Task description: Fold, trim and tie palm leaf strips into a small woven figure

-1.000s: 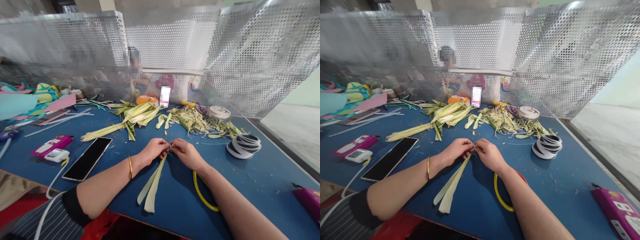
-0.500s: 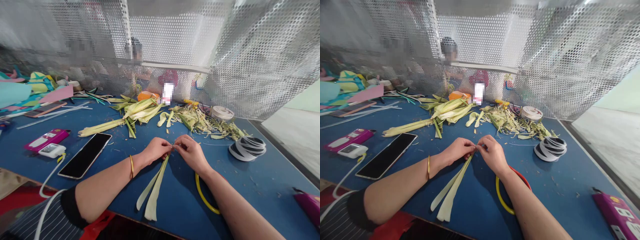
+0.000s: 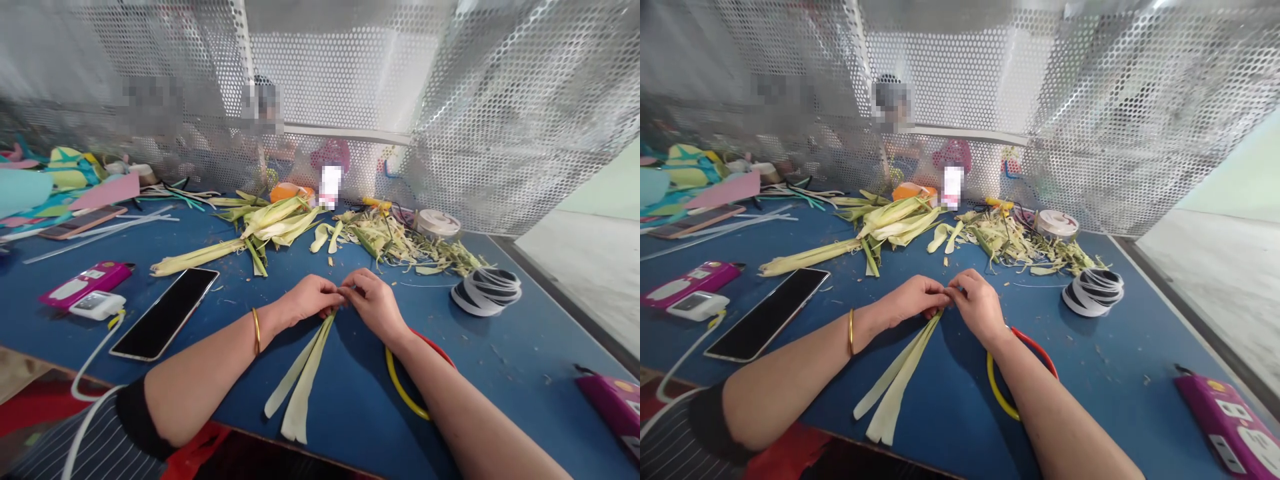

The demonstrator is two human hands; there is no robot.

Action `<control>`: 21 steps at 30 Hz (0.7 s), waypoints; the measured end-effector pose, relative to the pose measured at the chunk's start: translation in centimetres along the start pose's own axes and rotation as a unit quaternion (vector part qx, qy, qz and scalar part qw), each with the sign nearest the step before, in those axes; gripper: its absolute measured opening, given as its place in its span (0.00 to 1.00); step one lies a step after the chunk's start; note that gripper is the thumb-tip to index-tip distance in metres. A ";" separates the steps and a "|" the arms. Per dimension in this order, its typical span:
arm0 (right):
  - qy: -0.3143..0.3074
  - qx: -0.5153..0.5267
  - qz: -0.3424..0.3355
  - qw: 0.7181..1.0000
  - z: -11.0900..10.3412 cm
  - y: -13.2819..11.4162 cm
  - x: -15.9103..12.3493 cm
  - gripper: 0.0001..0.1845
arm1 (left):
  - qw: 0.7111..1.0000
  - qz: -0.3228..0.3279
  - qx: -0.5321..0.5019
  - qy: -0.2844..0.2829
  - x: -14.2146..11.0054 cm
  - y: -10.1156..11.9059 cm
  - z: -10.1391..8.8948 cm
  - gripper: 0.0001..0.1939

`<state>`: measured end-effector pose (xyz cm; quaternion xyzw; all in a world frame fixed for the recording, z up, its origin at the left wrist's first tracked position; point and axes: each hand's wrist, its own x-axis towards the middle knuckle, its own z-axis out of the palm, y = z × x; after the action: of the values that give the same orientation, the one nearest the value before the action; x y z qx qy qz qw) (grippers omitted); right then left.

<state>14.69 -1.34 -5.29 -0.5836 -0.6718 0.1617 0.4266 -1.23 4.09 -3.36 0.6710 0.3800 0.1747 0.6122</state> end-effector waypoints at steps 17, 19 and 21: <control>-0.083 -0.114 0.043 0.989 -1.7 -0.7 0.0 0.08 | 0.998 -0.030 -0.018 0.061 0.0 0.2 0.2 0.09; -0.087 -0.108 0.029 0.990 -1.7 -0.7 0.0 0.09 | 0.997 -0.033 -0.025 0.063 0.1 0.1 0.1 0.10; -0.092 -0.089 0.022 0.992 -1.7 -0.7 0.0 0.10 | 0.997 -0.034 -0.032 0.067 0.1 0.0 0.1 0.10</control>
<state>15.52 -2.03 -3.79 -0.6164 -0.7070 0.1638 0.3056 -1.10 4.08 -3.36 0.6243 0.4368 0.2103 0.6125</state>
